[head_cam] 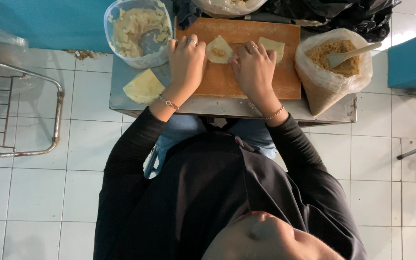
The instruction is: The person cuts a round dough sheet into wedge pieces with a knife on a wooden board, separates the wedges, spoons brown filling from a bag onto each piece, and folds the dough over the filling to form filled pastries, setting finished pieces aside.
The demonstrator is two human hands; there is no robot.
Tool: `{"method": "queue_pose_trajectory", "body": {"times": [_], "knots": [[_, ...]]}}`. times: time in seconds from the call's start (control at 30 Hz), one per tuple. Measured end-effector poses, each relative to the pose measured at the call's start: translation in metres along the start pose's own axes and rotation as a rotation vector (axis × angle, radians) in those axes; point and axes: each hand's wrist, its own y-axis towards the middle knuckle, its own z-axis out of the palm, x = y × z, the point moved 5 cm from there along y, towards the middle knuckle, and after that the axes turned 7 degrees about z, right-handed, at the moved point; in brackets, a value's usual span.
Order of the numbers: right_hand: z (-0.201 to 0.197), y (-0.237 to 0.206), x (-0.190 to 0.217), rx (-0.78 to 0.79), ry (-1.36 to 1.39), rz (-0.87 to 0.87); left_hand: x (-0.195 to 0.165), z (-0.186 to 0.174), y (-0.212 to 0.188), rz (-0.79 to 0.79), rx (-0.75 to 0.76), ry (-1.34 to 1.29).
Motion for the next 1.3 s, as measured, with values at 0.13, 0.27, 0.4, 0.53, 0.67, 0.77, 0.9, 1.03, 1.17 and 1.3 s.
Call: {"method": "queue_pose_trajectory", "body": {"times": [0.13, 0.27, 0.4, 0.53, 0.67, 0.77, 0.9, 1.03, 1.17, 1.3], "knots": [[0.002, 0.003, 0.006, -0.021, -0.046, -0.012, -0.001, -0.001, 0.005, -0.053, 0.015, -0.093], [0.006, 0.006, 0.004, 0.026, 0.174, 0.043, -0.002, -0.006, 0.009, -0.088, -0.008, -0.2], [0.01, 0.009, -0.001, -0.001, 0.315, 0.094, -0.002, -0.009, 0.013, -0.117, -0.051, -0.347], [0.01, 0.01, -0.003, -0.064, 0.485, 0.06, -0.004, -0.013, 0.017, -0.15, -0.073, -0.398], [0.003, -0.005, -0.002, -0.104, 0.514, 0.053, -0.012, -0.022, 0.012, -0.144, -0.118, -0.498], [0.001, -0.026, -0.004, 0.003, 0.57, 0.178, -0.026, -0.029, -0.002, -0.146, -0.117, -0.551], [-0.009, -0.051, 0.001, -0.028, 0.59, 0.17, -0.044, -0.028, -0.023, -0.196, -0.053, -0.645], [-0.011, -0.058, 0.002, -0.065, 0.599, 0.17, -0.055, -0.025, -0.032, -0.181, -0.091, -0.595], [-0.012, -0.059, 0.005, -0.13, 0.538, 0.108, -0.064, -0.025, -0.032, -0.076, -0.175, -0.555], [-0.017, -0.06, 0.011, -0.194, 0.339, 0.006, -0.069, -0.026, -0.034, -0.017, -0.141, -0.511]]}}
